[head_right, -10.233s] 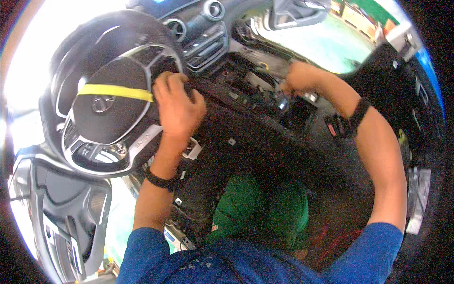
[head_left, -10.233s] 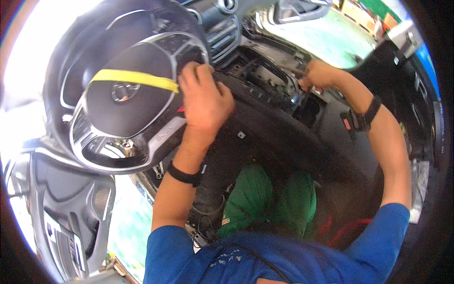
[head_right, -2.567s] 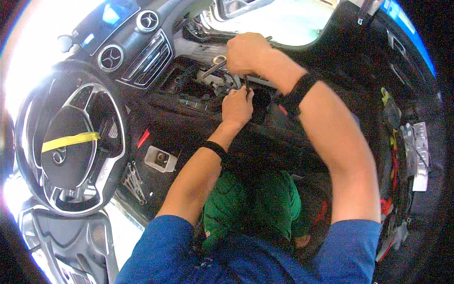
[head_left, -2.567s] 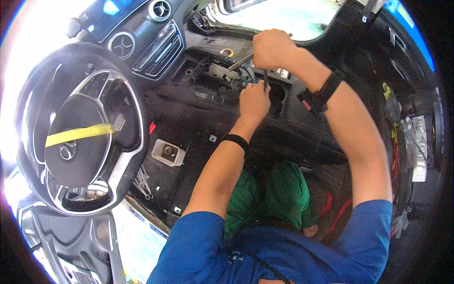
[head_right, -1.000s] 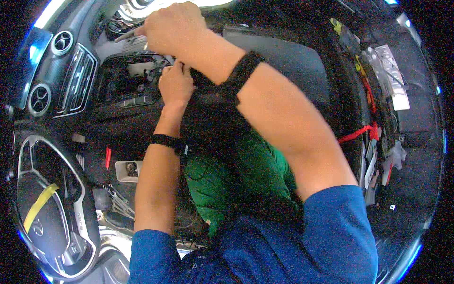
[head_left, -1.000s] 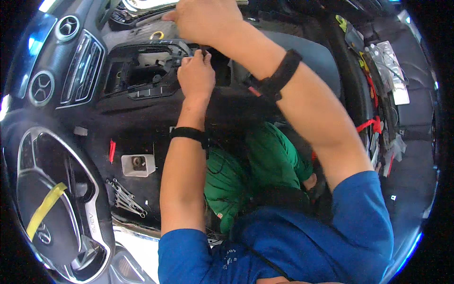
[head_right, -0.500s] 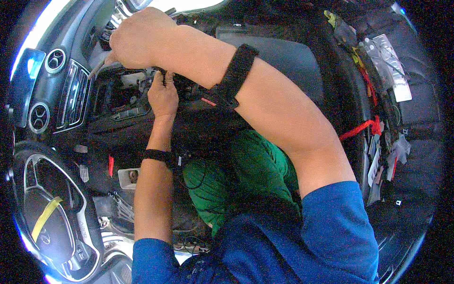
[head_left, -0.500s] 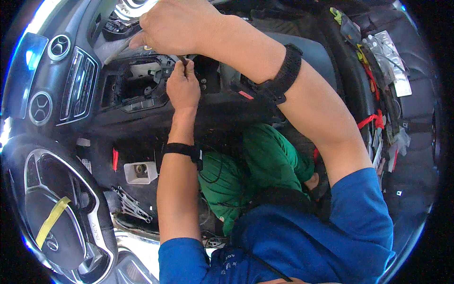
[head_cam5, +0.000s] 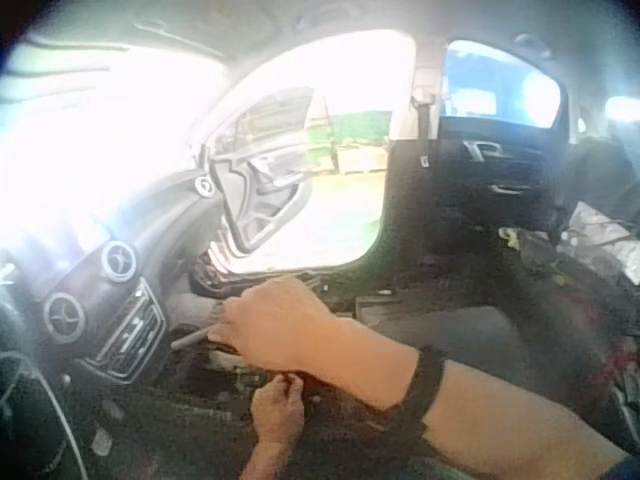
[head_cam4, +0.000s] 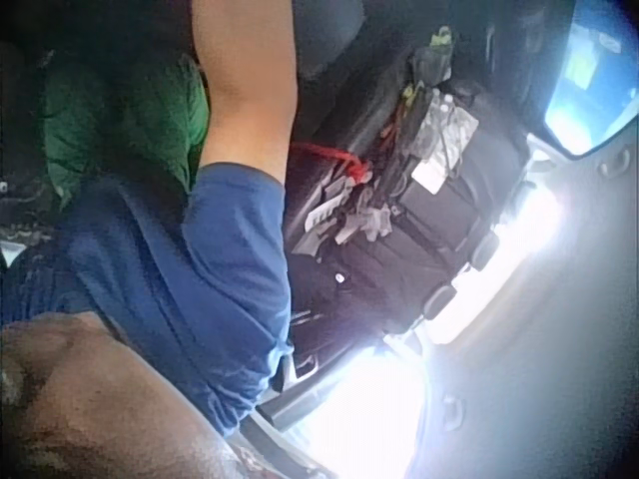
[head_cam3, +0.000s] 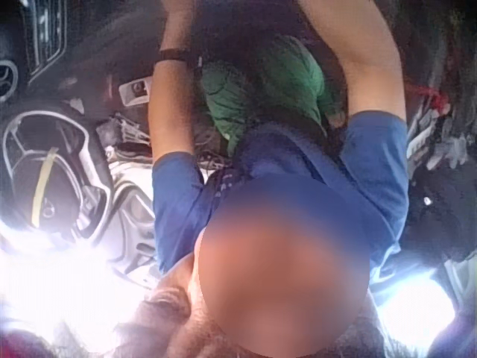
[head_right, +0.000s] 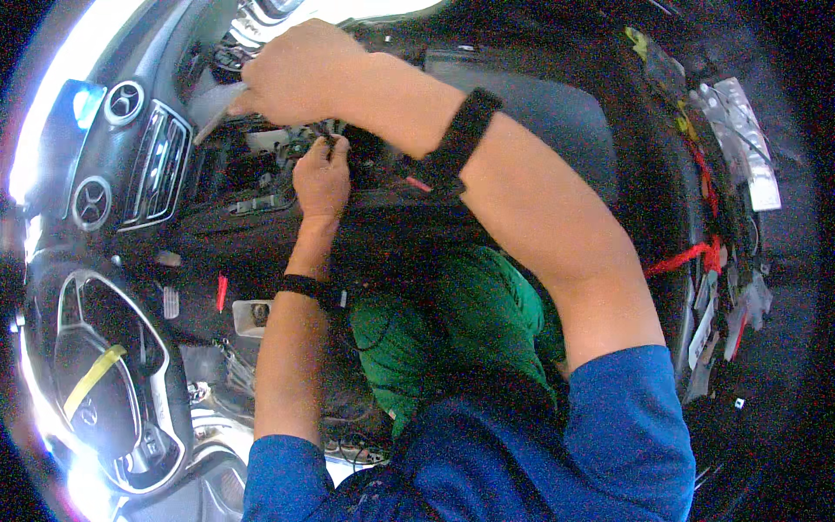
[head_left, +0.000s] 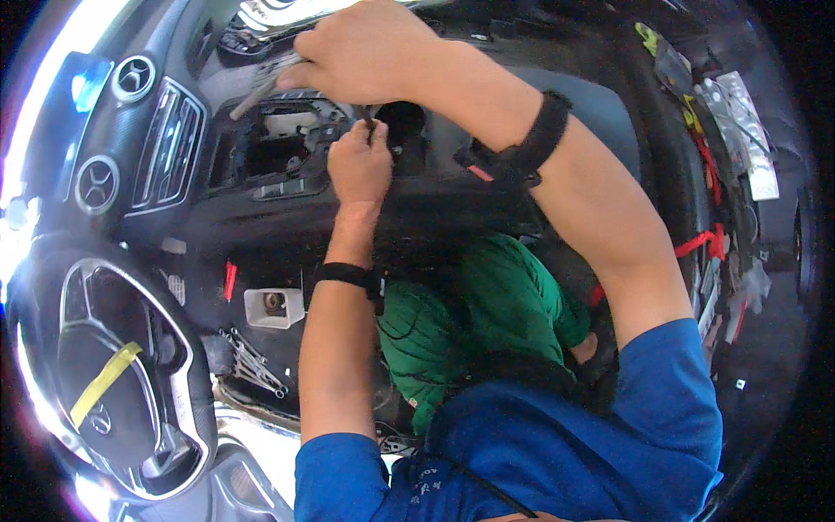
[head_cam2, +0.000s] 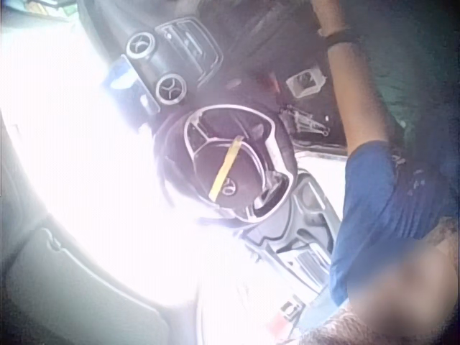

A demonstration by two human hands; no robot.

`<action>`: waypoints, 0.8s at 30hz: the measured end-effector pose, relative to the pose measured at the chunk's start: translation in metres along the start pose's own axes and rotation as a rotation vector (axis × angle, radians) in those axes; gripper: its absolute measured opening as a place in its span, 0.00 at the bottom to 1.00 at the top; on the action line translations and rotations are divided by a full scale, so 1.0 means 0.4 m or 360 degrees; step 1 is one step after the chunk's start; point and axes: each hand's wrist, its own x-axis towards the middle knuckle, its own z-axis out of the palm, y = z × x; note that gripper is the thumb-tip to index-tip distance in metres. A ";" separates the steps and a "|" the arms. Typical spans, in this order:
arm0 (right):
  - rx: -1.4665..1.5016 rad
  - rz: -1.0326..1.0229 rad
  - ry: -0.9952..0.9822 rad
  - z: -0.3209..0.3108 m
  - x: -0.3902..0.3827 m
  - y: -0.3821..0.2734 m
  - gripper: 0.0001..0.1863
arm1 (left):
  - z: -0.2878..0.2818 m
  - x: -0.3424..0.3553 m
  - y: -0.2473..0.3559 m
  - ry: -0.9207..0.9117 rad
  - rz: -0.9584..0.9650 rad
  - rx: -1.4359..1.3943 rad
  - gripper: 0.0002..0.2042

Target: The person works inside a car with the dashboard partially disassembled, using a screwdriver to remove screws and detach a panel. They then handle a small plastic container with parts and place it on the floor.

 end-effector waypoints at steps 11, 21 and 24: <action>0.0381 -0.0508 0.0156 -0.001 0.051 0.003 0.18 | -0.001 0.009 -0.013 0.0373 0.0003 -0.0066 0.08; 0.0302 -0.0407 0.0230 0.028 -0.015 0.054 0.22 | -0.006 -0.018 0.022 -0.0034 -0.0021 -0.0061 0.08; 0.0202 -0.0355 0.0293 0.037 -0.031 0.032 0.20 | -0.012 -0.028 0.028 -0.0092 -0.0045 -0.0022 0.08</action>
